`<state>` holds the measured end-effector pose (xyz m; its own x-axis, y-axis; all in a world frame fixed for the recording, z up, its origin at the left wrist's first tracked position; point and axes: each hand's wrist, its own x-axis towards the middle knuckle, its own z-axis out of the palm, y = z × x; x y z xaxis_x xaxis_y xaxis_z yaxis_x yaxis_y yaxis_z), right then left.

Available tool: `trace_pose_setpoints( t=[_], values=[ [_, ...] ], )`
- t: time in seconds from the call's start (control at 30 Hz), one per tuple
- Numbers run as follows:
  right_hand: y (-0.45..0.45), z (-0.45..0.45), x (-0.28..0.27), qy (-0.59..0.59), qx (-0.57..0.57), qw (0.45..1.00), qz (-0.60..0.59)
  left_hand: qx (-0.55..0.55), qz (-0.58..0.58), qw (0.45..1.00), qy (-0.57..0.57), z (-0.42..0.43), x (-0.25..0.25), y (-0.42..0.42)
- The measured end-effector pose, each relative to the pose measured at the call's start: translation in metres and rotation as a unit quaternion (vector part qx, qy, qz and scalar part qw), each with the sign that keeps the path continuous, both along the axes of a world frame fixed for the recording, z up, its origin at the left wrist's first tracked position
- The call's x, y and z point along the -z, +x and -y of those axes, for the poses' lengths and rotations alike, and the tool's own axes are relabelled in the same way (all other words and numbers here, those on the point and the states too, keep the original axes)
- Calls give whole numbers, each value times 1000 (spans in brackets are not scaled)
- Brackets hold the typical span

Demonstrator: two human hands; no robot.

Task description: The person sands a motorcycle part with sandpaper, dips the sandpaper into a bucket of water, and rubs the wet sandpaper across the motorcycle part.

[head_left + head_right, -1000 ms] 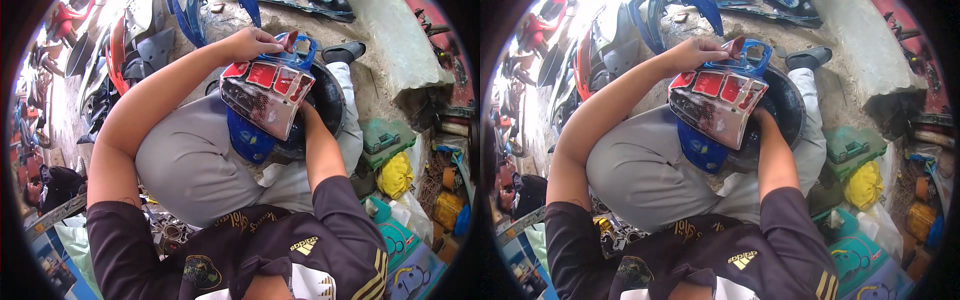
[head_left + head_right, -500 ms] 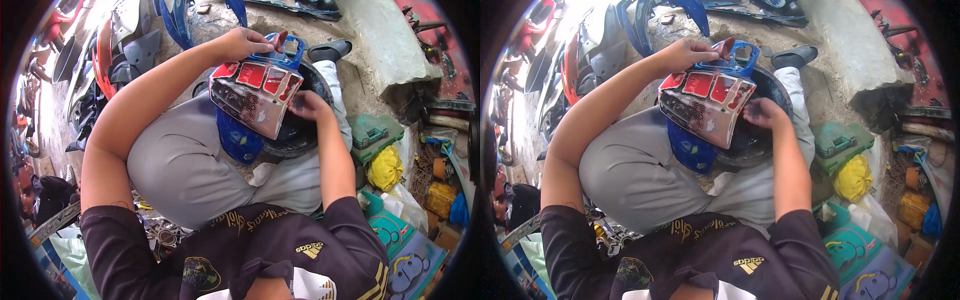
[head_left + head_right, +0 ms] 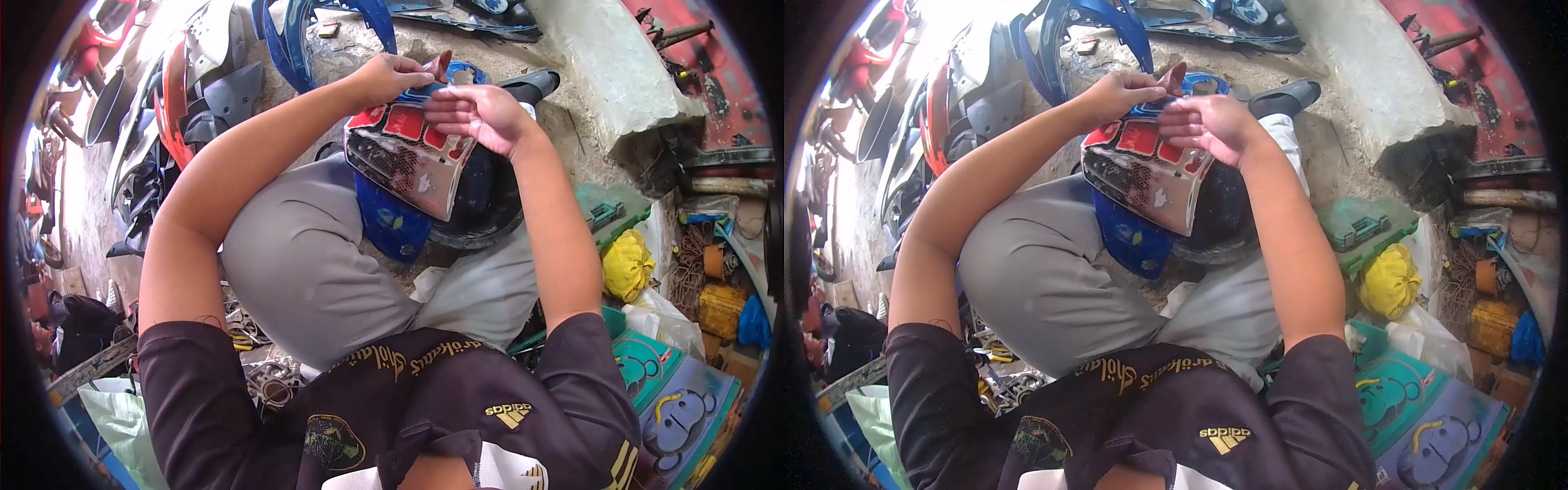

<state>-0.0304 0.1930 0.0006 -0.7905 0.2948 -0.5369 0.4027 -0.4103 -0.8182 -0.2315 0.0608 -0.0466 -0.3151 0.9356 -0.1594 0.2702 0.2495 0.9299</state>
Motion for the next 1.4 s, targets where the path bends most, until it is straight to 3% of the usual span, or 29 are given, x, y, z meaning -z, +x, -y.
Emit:
trace_pose_setpoints(
  t=[0.1,0.17,0.27,0.37,0.43,0.53,0.57,0.6,0.63,0.67,0.7,0.73,0.77,0.87,0.97,1.0,1.03,1.1,1.17,1.33,1.4],
  values=[
    [29,-28,32,-1,45,998,-47,5,10,1000,-12,3,-2,-2],
    [55,-37,40,22,124,992,-4,-3,0,1000,-30,6,-17,5],
    [102,-72,132,10,251,965,69,10,-7,999,-29,6,-18,4],
    [110,-47,196,-16,293,939,182,43,10,999,-25,5,-14,-2],
    [99,-38,228,-29,265,925,270,59,13,998,-29,5,-10,-5],
    [94,-71,357,147,135,919,340,75,18,996,-33,6,-9,-6],
    [91,-70,367,270,-22,899,345,81,32,996,-28,7,-6,-8],
    [89,-69,370,383,-177,843,335,88,46,995,-23,7,-9,-7],
    [84,-62,376,449,-252,798,314,76,58,995,-34,8,-11,-6],
    [82,-57,381,402,-234,826,318,62,69,995,-44,10,-13,-4],
    [79,-52,380,283,-148,890,327,47,80,994,-52,11,-17,-4],
    [76,-41,376,81,36,939,332,43,93,993,-55,10,-16,-6],
    [77,-36,369,-12,96,941,323,41,107,992,-59,10,-14,-7],
    [81,-40,318,-128,112,949,266,46,126,989,-58,7,-6,-11],
    [79,-62,239,-141,64,972,177,58,114,990,-52,4,-4,-12],
    [81,-66,216,-110,133,973,153,63,108,991,-56,4,-2,-11],
    [83,-66,193,-78,201,968,130,69,73,994,-37,4,-3,-10],
    [76,-53,134,108,241,954,142,43,28,997,-57,2,-7,-1],
    [56,-23,63,156,216,956,120,58,-21,998,-13,-1,0,-2],
    [17,38,1,51,83,994,-43,88,-86,992,14,-1,-2,-3],
    [19,33,6,46,113,990,-70,85,-87,992,15,-1,4,-4]
  ],
)
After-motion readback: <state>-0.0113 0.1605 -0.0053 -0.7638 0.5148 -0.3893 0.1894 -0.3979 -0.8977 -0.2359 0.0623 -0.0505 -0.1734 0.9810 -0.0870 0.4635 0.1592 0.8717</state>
